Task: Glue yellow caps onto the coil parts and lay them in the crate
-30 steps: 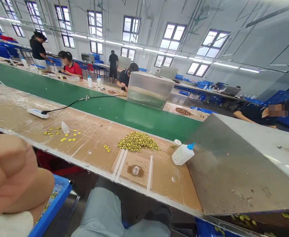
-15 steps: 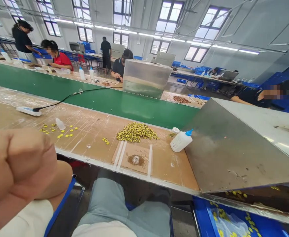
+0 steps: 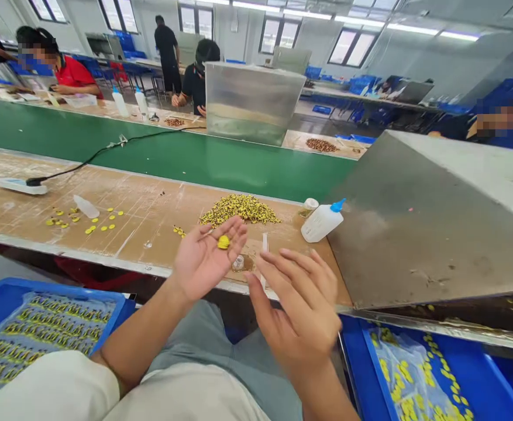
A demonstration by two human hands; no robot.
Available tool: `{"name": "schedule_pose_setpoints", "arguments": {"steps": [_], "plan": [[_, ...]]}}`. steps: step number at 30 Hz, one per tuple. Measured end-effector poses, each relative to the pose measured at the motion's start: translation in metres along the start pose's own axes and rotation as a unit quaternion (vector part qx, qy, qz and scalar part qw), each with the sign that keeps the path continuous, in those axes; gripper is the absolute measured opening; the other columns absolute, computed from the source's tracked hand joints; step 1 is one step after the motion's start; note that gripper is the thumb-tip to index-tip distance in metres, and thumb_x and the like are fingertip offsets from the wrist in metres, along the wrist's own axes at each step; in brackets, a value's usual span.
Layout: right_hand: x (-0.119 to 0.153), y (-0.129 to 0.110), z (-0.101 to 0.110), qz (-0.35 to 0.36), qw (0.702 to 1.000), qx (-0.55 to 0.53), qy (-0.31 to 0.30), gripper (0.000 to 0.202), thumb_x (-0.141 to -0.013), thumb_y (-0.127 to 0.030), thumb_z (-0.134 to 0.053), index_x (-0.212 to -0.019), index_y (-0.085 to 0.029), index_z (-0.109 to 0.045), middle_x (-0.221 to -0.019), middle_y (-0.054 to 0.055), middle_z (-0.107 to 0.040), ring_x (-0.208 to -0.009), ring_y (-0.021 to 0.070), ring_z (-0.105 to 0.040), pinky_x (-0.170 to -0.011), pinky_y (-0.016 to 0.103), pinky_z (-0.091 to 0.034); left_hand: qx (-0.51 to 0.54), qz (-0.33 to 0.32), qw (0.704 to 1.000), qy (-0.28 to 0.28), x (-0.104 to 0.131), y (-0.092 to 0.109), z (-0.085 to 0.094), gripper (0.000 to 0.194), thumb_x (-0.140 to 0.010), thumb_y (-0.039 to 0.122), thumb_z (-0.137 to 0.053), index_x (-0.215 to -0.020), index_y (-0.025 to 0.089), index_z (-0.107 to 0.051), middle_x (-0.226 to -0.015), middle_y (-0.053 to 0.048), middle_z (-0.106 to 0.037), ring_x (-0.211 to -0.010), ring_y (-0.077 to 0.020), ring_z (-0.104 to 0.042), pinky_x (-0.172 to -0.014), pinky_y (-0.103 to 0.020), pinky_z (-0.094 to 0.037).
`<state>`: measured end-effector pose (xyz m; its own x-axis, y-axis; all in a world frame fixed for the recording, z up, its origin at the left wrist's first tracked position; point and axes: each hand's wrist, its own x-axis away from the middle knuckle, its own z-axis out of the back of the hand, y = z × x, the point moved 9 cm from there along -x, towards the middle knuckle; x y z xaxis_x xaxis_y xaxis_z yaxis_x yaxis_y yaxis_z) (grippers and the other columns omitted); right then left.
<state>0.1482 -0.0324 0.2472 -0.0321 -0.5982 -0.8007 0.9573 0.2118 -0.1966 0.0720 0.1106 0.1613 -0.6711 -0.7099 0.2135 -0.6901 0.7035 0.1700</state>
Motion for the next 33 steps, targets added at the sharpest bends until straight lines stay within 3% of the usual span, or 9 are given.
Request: {"name": "schedule_pose_setpoints", "arguments": {"steps": [4,10,19,26,33], "plan": [[-0.008,0.003,-0.052,-0.033,0.999,0.008,-0.023,0.029,-0.077,-0.023,-0.073,-0.104,-0.03,-0.068,-0.115,0.002,-0.068,-0.113,0.0266,-0.058,-0.107,0.055,-0.036,-0.035,0.042,0.998,0.017,-0.008,-0.019,0.024,0.043,-0.085,0.026,-0.044,-0.119,0.002,-0.058,-0.121,-0.02,-0.063,-0.116,-0.0241,-0.06,-0.097,-0.032,-0.048],[-0.002,0.012,-0.085,-0.05,0.995,0.022,-0.077,0.015,-0.081,-0.03,-0.069,-0.096,-0.03,-0.071,-0.127,0.003,-0.062,-0.12,0.0263,-0.053,-0.109,0.056,-0.03,-0.063,0.059,0.996,-0.015,-0.014,-0.021,0.031,0.04,-0.085,0.023,-0.044,-0.115,0.003,-0.061,-0.122,-0.02,-0.063,-0.12,-0.0241,-0.057,-0.102,-0.03,-0.044],[0.002,0.019,-0.104,-0.063,0.991,-0.003,-0.122,0.009,-0.084,-0.028,-0.066,-0.09,-0.03,-0.072,-0.128,0.001,-0.062,-0.123,0.0261,-0.051,-0.108,0.056,-0.029,-0.053,0.073,0.996,0.01,-0.024,-0.017,0.05,0.032,-0.082,0.017,-0.046,-0.106,0.004,-0.063,-0.118,-0.02,-0.066,-0.12,-0.0245,-0.058,-0.104,-0.03,-0.043],[0.006,0.023,-0.107,-0.079,0.989,-0.029,-0.119,0.009,-0.085,-0.028,-0.064,-0.092,-0.029,-0.071,-0.127,0.001,-0.062,-0.123,0.0255,-0.052,-0.108,0.054,-0.031,-0.081,0.066,0.993,-0.057,-0.017,-0.014,0.045,0.036,-0.08,0.001,-0.049,-0.114,0.007,-0.06,-0.135,-0.018,-0.055,-0.131,-0.0244,-0.048,-0.104,-0.027,-0.042],[0.009,0.031,-0.108,-0.124,0.978,-0.093,-0.142,0.01,-0.087,-0.029,-0.061,-0.093,-0.029,-0.069,-0.124,0.002,-0.063,-0.122,0.0248,-0.053,-0.107,0.053,-0.035,-0.099,0.078,0.989,-0.081,-0.009,-0.014,0.047,0.042,-0.083,0.0,-0.05,-0.123,0.008,-0.056,-0.144,-0.02,-0.046,-0.134,-0.0248,-0.044,-0.105,-0.027,-0.04]]}}
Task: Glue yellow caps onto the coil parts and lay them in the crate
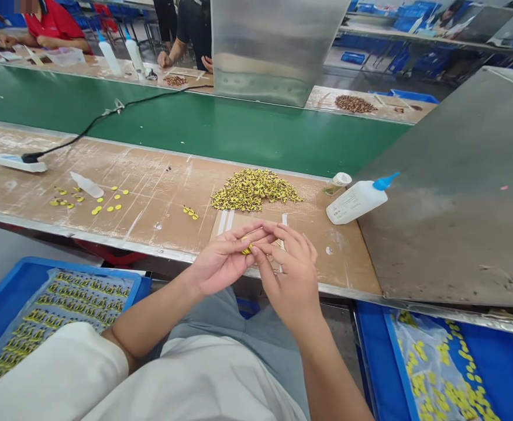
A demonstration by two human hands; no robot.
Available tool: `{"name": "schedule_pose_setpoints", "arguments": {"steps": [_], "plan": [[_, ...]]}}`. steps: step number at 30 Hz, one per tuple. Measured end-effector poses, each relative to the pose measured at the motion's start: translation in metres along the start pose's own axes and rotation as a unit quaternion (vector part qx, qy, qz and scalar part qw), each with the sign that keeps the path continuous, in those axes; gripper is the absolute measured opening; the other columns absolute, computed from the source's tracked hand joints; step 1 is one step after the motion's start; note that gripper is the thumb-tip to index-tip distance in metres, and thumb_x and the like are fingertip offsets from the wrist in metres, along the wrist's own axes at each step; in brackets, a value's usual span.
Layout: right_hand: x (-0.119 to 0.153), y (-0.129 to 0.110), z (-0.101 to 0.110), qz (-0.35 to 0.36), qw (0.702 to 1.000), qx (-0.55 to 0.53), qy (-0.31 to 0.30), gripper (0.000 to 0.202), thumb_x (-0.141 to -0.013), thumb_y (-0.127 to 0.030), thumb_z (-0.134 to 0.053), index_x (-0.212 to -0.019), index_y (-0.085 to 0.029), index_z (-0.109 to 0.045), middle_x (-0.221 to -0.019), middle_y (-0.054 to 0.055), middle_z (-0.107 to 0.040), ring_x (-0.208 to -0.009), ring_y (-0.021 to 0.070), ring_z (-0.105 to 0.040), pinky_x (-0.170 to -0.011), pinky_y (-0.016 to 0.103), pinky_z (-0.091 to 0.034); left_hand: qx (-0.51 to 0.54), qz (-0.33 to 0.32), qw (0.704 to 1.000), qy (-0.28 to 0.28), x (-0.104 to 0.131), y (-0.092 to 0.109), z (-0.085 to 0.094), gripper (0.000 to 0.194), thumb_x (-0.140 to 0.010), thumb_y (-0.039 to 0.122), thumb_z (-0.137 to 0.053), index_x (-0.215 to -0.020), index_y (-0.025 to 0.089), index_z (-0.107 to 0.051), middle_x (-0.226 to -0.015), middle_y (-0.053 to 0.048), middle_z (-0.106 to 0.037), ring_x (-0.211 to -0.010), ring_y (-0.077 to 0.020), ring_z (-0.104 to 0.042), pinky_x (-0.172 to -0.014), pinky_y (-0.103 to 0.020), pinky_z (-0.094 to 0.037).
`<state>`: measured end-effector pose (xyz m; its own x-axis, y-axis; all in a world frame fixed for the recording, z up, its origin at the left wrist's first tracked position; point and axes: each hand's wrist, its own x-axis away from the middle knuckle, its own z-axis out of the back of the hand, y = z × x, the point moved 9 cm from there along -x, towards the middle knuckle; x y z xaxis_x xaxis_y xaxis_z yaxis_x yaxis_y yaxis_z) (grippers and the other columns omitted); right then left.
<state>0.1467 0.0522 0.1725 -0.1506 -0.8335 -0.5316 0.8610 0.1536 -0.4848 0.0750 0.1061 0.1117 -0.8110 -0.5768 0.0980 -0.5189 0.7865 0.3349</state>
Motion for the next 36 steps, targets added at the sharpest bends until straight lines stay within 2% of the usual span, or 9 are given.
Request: {"name": "schedule_pose_setpoints", "arguments": {"steps": [7,14,17,19,21,23,26,32,36], "plan": [[0.0,0.003,0.001,-0.028,0.999,-0.041,-0.02,0.009,-0.085,-0.029,-0.063,-0.092,-0.031,-0.07,-0.123,0.001,-0.063,-0.117,0.0233,-0.056,-0.102,0.049,-0.04,-0.023,0.004,1.0,-0.012,0.0,-0.003,0.0,0.045,-0.081,-0.002,-0.05,-0.125,0.007,-0.055,-0.144,-0.02,-0.045,-0.135,-0.0255,-0.043,-0.11,-0.031,-0.035],[0.003,0.018,0.001,-0.088,0.994,-0.067,-0.01,0.008,-0.086,-0.03,-0.061,-0.088,-0.028,-0.069,-0.116,0.002,-0.064,-0.111,0.0219,-0.06,-0.098,0.044,-0.045,-0.029,0.021,0.999,-0.007,-0.001,-0.007,0.0,0.049,-0.073,-0.004,-0.048,-0.119,0.008,-0.061,-0.14,-0.017,-0.051,-0.13,-0.0238,-0.048,-0.108,-0.031,-0.037],[0.004,0.026,0.003,-0.122,0.987,-0.102,0.007,0.01,-0.086,-0.031,-0.061,-0.088,-0.027,-0.07,-0.115,0.004,-0.065,-0.111,0.0213,-0.06,-0.098,0.041,-0.045,-0.02,0.028,0.999,0.025,-0.004,-0.009,0.012,0.044,-0.073,-0.001,-0.048,-0.113,0.007,-0.065,-0.128,-0.015,-0.06,-0.117,-0.0199,-0.058,-0.099,-0.029,-0.044],[0.006,0.035,0.003,-0.158,0.979,-0.128,0.018,0.011,-0.086,-0.033,-0.063,-0.089,-0.026,-0.071,-0.117,0.004,-0.064,-0.112,0.0212,-0.06,-0.099,0.04,-0.044,-0.042,0.022,0.997,0.056,-0.005,-0.009,0.022,0.035,-0.077,0.005,-0.052,-0.108,0.008,-0.068,-0.112,-0.012,-0.066,-0.096,-0.0134,-0.064,-0.083,-0.022,-0.048],[0.011,0.046,0.0,-0.203,0.965,-0.166,0.024,0.013,-0.084,-0.035,-0.064,-0.089,-0.026,-0.072,-0.122,0.004,-0.062,-0.114,0.0219,-0.059,-0.102,0.041,-0.042,-0.089,-0.002,0.993,0.075,-0.005,-0.007,0.03,0.03,-0.078,0.011,-0.061,-0.106,0.011,-0.07,-0.1,-0.008,-0.068,-0.076,-0.0066,-0.059,-0.064,-0.017,-0.044],[0.017,0.056,-0.008,-0.247,0.942,-0.226,0.017,0.014,-0.084,-0.038,-0.065,-0.088,-0.027,-0.073,-0.126,0.004,-0.061,-0.118,0.0228,-0.057,-0.107,0.043,-0.038,-0.141,-0.035,0.987,0.075,-0.004,-0.005,0.031,0.029,-0.076,0.016,-0.069,-0.105,0.014,-0.071,-0.094,-0.005,-0.068,-0.062,-0.0024,-0.05,-0.055,-0.017,-0.036],[0.025,0.062,-0.029,-0.294,0.899,-0.323,-0.015,0.016,-0.083,-0.039,-0.066,-0.088,-0.027,-0.074,-0.128,0.004,-0.061,-0.124,0.0237,-0.052,-0.112,0.044,-0.032,-0.192,-0.056,0.978,0.061,-0.004,-0.008,0.031,0.03,-0.074,0.022,-0.074,-0.103,0.017,-0.073,-0.092,-0.005,-0.069,-0.057,-0.0016,-0.043,-0.054,-0.019,-0.033],[0.036,0.063,-0.059,-0.352,0.817,-0.457,-0.018,0.017,-0.08,-0.039,-0.069,-0.091,-0.027,-0.075,-0.124,0.004,-0.064,-0.126,0.0244,-0.051,-0.113,0.045,-0.031,-0.188,-0.097,0.973,0.095,-0.008,-0.008,0.045,0.024,-0.07,0.026,-0.078,-0.094,0.02,-0.075,-0.109,-0.007,-0.069,-0.067,-0.0039,-0.052,-0.059,-0.02,-0.036],[0.039,0.064,-0.067,-0.372,0.787,-0.492,0.009,0.015,-0.079,-0.037,-0.071,-0.089,-0.026,-0.076,-0.119,0.004,-0.067,-0.127,0.0234,-0.05,-0.114,0.043,-0.029,-0.179,-0.094,0.975,0.093,-0.011,-0.013,0.05,0.026,-0.07,0.027,-0.078,-0.095,0.02,-0.075,-0.104,-0.007,-0.07,-0.058,-0.0016,-0.045,-0.054,-0.019,-0.034]]}}
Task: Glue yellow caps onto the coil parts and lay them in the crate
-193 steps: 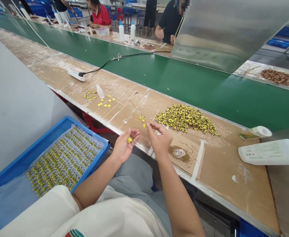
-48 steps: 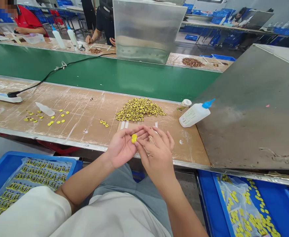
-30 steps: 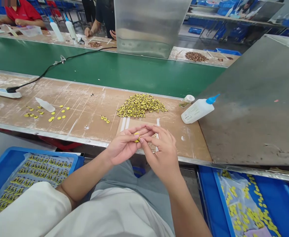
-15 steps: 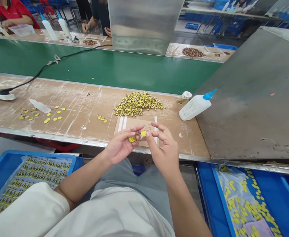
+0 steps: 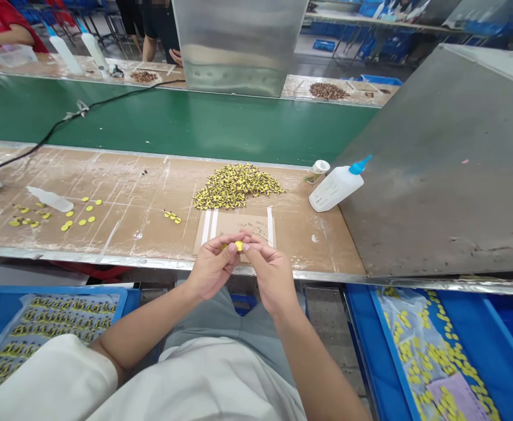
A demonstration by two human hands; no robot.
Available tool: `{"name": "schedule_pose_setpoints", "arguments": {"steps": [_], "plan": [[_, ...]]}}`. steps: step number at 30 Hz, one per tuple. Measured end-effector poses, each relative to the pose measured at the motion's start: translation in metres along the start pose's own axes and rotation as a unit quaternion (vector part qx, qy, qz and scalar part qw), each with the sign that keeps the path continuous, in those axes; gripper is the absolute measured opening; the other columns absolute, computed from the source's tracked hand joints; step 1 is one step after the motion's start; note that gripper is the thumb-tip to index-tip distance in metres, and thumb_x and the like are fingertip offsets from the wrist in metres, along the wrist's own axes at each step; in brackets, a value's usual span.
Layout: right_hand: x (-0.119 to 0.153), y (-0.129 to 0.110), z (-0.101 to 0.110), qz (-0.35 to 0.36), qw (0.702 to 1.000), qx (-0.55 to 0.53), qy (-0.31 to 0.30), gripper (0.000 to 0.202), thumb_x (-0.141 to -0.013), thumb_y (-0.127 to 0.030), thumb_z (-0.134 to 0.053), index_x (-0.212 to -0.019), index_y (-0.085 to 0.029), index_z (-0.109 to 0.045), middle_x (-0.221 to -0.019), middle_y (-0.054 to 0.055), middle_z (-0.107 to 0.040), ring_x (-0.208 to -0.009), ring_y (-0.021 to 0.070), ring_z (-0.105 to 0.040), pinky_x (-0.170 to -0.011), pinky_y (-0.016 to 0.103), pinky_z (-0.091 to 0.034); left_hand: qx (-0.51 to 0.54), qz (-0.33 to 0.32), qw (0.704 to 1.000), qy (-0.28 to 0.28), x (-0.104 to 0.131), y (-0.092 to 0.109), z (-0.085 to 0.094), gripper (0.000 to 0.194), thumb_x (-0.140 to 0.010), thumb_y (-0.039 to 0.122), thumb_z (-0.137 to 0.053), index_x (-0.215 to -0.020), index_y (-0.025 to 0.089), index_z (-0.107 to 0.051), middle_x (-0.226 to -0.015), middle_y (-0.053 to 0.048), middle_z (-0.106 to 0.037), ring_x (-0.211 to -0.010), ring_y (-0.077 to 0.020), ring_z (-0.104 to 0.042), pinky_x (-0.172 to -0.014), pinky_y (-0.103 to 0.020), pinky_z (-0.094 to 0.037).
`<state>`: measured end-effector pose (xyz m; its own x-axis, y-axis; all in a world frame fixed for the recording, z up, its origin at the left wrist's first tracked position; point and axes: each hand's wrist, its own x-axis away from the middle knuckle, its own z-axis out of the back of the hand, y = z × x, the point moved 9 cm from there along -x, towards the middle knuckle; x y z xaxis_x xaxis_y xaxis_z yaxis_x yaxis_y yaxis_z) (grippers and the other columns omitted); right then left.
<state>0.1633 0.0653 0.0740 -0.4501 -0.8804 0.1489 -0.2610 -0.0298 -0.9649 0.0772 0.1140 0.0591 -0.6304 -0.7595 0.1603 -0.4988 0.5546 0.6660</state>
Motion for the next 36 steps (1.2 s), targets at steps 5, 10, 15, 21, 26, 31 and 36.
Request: {"name": "schedule_pose_setpoints", "arguments": {"steps": [5,10,15,21,26,31,36], "plan": [[-0.007,-0.01,-0.003,0.032,0.998,0.058,-0.011,0.018,-0.077,-0.039,-0.072,-0.089,-0.025,-0.075,-0.121,0.005,-0.066,-0.124,0.024,-0.053,-0.111,0.043,-0.034,0.006,-0.001,1.0,-0.013,-0.013,0.009,0.007,0.031,-0.07,0.023,-0.078,-0.1,0.019,-0.073,-0.1,-0.007,-0.07,-0.057,-0.0015,-0.044,-0.053,-0.018,-0.035],[-0.058,-0.034,0.04,0.13,0.934,0.322,0.084,0.028,-0.075,-0.047,-0.07,-0.085,-0.02,-0.074,-0.101,0.008,-0.072,-0.097,0.0253,-0.066,-0.095,0.044,-0.046,0.049,0.039,0.997,-0.054,-0.054,0.027,0.026,0.028,-0.075,0.021,-0.074,-0.102,0.016,-0.07,-0.1,-0.006,-0.069,-0.057,0.0003,-0.045,-0.049,-0.012,-0.036],[-0.143,-0.023,0.082,0.103,0.824,0.536,0.154,0.031,-0.08,-0.043,-0.061,-0.093,-0.017,-0.074,-0.082,0.009,-0.073,-0.074,0.0226,-0.066,-0.076,0.037,-0.049,0.009,0.111,0.992,-0.058,-0.095,0.023,0.064,0.024,-0.076,0.017,-0.073,-0.099,0.012,-0.07,-0.098,-0.008,-0.071,-0.07,-0.0037,-0.062,-0.06,-0.011,-0.049],[-0.201,-0.008,0.082,0.083,0.797,0.58,0.148,0.028,-0.081,-0.036,-0.06,-0.093,-0.015,-0.073,-0.091,0.011,-0.073,-0.085,0.0236,-0.067,-0.08,0.033,-0.047,-0.006,0.165,0.982,-0.09,-0.106,0.001,0.084,0.024,-0.073,0.012,-0.074,-0.097,0.011,-0.071,-0.1,-0.01,-0.073,-0.073,-0.0051,-0.067,-0.073,-0.013,-0.053],[-0.222,-0.004,0.082,0.058,0.798,0.583,0.143,0.026,-0.077,-0.032,-0.066,-0.094,-0.013,-0.072,-0.09,0.01,-0.073,-0.084,0.0219,-0.067,-0.08,0.032,-0.046,-0.009,0.201,0.974,-0.105,-0.1,-0.006,0.086,0.032,-0.07,0.009,-0.076,-0.102,0.013,-0.071,-0.106,-0.011,-0.072,-0.081,-0.0081,-0.07,-0.08,-0.016,-0.053],[-0.23,0.0,0.088,0.04,0.809,0.568,0.146,0.025,-0.072,-0.025,-0.068,-0.094,-0.014,-0.07,-0.084,0.008,-0.073,-0.078,0.02,-0.066,-0.078,0.032,-0.047,0.012,0.204,0.975,-0.083,-0.099,0.002,0.093,0.032,-0.072,0.007,-0.073,-0.103,0.013,-0.071,-0.106,-0.011,-0.072,-0.08,-0.0079,-0.07,-0.078,-0.014,-0.053],[-0.224,0.003,0.096,0.05,0.831,0.537,0.136,0.032,-0.073,-0.029,-0.066,-0.102,-0.014,-0.07,-0.082,0.006,-0.072,-0.072,0.018,-0.063,-0.075,0.033,-0.047,0.027,0.216,0.974,-0.066,-0.098,0.003,0.097,0.028,-0.072,0.006,-0.073,-0.1,0.011,-0.071,-0.101,-0.01,-0.074,-0.078,-0.0086,-0.071,-0.077,-0.014,-0.055]]}}
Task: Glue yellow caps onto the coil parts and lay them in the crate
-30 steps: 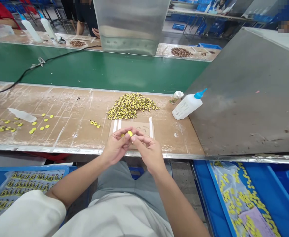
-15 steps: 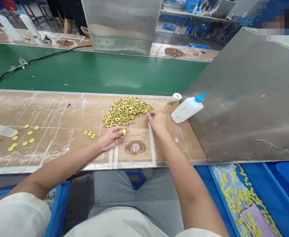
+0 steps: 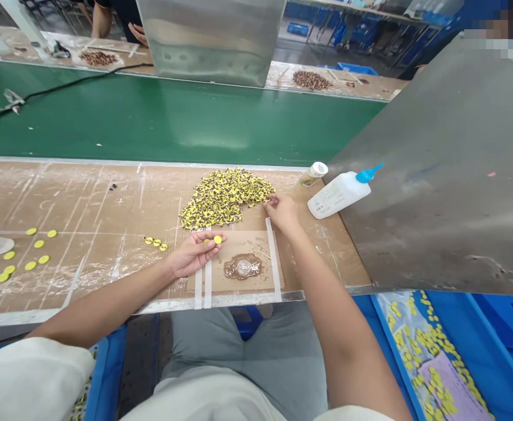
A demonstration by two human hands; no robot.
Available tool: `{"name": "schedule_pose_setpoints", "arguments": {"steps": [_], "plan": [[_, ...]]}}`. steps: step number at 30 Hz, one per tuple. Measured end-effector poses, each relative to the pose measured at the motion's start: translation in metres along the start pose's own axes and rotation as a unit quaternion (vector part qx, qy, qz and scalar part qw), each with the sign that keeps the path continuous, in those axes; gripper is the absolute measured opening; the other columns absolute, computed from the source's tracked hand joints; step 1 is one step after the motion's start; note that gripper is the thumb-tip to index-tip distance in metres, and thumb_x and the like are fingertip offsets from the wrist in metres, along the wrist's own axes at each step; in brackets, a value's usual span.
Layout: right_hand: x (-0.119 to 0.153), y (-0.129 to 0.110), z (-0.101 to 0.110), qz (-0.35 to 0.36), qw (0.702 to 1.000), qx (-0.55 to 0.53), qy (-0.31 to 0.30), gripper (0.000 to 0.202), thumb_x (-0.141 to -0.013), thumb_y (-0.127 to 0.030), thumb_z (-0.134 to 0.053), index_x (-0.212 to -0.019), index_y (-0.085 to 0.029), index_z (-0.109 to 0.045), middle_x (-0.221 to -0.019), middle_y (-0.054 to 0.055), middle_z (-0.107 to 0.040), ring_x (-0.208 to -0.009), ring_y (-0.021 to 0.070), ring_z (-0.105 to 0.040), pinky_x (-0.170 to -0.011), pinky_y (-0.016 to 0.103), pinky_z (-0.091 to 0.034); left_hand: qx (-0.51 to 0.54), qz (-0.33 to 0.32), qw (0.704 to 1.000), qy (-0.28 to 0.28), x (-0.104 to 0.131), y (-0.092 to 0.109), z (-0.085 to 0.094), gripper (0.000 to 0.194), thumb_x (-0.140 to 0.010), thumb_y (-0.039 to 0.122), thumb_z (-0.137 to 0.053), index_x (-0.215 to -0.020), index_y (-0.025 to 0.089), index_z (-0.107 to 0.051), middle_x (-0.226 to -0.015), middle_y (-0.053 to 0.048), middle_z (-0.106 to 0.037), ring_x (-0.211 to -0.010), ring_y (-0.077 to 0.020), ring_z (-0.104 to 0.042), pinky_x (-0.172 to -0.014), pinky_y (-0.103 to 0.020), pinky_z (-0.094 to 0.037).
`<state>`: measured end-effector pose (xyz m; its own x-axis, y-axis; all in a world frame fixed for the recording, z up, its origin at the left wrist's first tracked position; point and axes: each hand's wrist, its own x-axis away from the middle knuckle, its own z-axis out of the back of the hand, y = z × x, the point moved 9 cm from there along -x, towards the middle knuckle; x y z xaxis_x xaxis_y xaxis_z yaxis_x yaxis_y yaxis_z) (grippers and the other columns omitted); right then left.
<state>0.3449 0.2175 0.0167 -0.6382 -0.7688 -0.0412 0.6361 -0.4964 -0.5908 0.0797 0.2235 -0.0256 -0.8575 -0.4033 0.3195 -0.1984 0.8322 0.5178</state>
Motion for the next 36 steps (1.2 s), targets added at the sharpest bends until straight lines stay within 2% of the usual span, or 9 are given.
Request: {"name": "schedule_pose_setpoints", "arguments": {"steps": [4,9,13,15,18,22,25,27,36], "plan": [[0.013,0.013,0.002,0.017,0.998,-0.059,0.0,0.036,-0.078,-0.036,-0.061,-0.103,-0.013,-0.07,-0.081,0.007,-0.071,-0.066,0.0154,-0.061,-0.066,0.029,-0.048,0.002,0.011,1.0,0.0,0.001,-0.001,0.003,0.029,-0.072,0.006,-0.073,-0.1,0.012,-0.07,-0.099,-0.01,-0.074,-0.078,-0.0101,-0.071,-0.076,-0.015,-0.056],[0.031,0.026,0.001,0.026,0.995,-0.093,0.008,0.038,-0.074,-0.041,-0.065,-0.097,-0.012,-0.071,-0.085,0.009,-0.072,-0.069,0.0172,-0.064,-0.068,0.032,-0.051,0.005,0.009,1.0,-0.01,0.001,-0.001,0.002,0.028,-0.074,0.004,-0.07,-0.1,0.011,-0.07,-0.099,-0.01,-0.074,-0.078,-0.0103,-0.071,-0.077,-0.015,-0.056],[0.049,0.017,0.006,0.038,0.996,-0.078,0.017,0.031,-0.071,-0.039,-0.069,-0.089,-0.013,-0.072,-0.078,0.008,-0.072,-0.066,0.0183,-0.064,-0.068,0.033,-0.053,-0.002,0.004,1.0,-0.013,0.002,0.0,0.0,0.028,-0.075,0.002,-0.067,-0.101,0.012,-0.071,-0.102,-0.01,-0.074,-0.08,-0.0098,-0.071,-0.079,-0.015,-0.055],[0.063,0.008,0.016,0.043,0.993,-0.098,0.049,0.031,-0.072,-0.039,-0.07,-0.091,-0.014,-0.073,-0.078,0.008,-0.072,-0.066,0.0183,-0.064,-0.066,0.033,-0.053,-0.007,0.002,1.0,-0.015,0.003,0.0,-0.001,0.029,-0.075,0.001,-0.067,-0.102,0.012,-0.071,-0.104,-0.01,-0.073,-0.081,-0.0094,-0.071,-0.08,-0.015,-0.055],[0.097,-0.005,0.036,0.05,0.981,-0.144,0.117,0.033,-0.076,-0.041,-0.069,-0.098,-0.017,-0.073,-0.083,0.007,-0.073,-0.069,0.0179,-0.065,-0.067,0.033,-0.054,-0.012,0.003,1.0,-0.009,0.004,-0.001,-0.001,0.029,-0.075,0.001,-0.066,-0.101,0.012,-0.071,-0.105,-0.009,-0.073,-0.082,-0.0092,-0.071,-0.083,-0.016,-0.054],[0.161,-0.021,0.054,0.062,0.968,-0.156,0.188,0.027,-0.076,-0.038,-0.072,-0.096,-0.022,-0.073,-0.086,0.004,-0.074,-0.072,0.0179,-0.065,-0.072,0.036,-0.055,-0.011,0.011,1.0,-0.005,0.004,-0.003,0.0,0.028,-0.076,0.002,-0.066,-0.101,0.013,-0.071,-0.101,-0.008,-0.073,-0.081,-0.01,-0.071,-0.086,-0.019,-0.055],[0.201,-0.028,0.055,0.073,0.958,-0.185,0.208,0.021,-0.076,-0.031,-0.073,-0.096,-0.024,-0.073,-0.089,0.003,-0.074,-0.075,0.0189,-0.067,-0.073,0.037,-0.055,-0.01,0.013,1.0,-0.005,0.004,-0.004,0.0,0.026,-0.078,0.005,-0.065,-0.103,0.013,-0.071,-0.101,-0.008,-0.073,-0.081,-0.0096,-0.071,-0.084,-0.018,-0.055],[0.215,-0.034,0.052,0.09,0.955,-0.188,0.21,0.018,-0.077,-0.026,-0.073,-0.095,-0.026,-0.073,-0.09,0.002,-0.074,-0.077,0.0196,-0.068,-0.073,0.038,-0.056,-0.01,0.012,1.0,-0.003,0.005,-0.004,0.0,0.025,-0.08,0.006,-0.064,-0.102,0.013,-0.071,-0.1,-0.008,-0.073,-0.081,-0.0093,-0.071,-0.083,-0.018,-0.055],[0.222,-0.036,0.034,0.136,0.961,-0.094,0.222,0.017,-0.078,-0.028,-0.072,-0.095,-0.03,-0.073,-0.085,0.001,-0.074,-0.074,0.0204,-0.067,-0.07,0.039,-0.055,0.0,0.016,1.0,-0.002,0.007,-0.005,-0.003,0.022,-0.081,0.006,-0.062,-0.1,0.011,-0.071,-0.099,-0.007,-0.073,-0.081,-0.0085,-0.07,-0.084,-0.017,-0.054]]}}
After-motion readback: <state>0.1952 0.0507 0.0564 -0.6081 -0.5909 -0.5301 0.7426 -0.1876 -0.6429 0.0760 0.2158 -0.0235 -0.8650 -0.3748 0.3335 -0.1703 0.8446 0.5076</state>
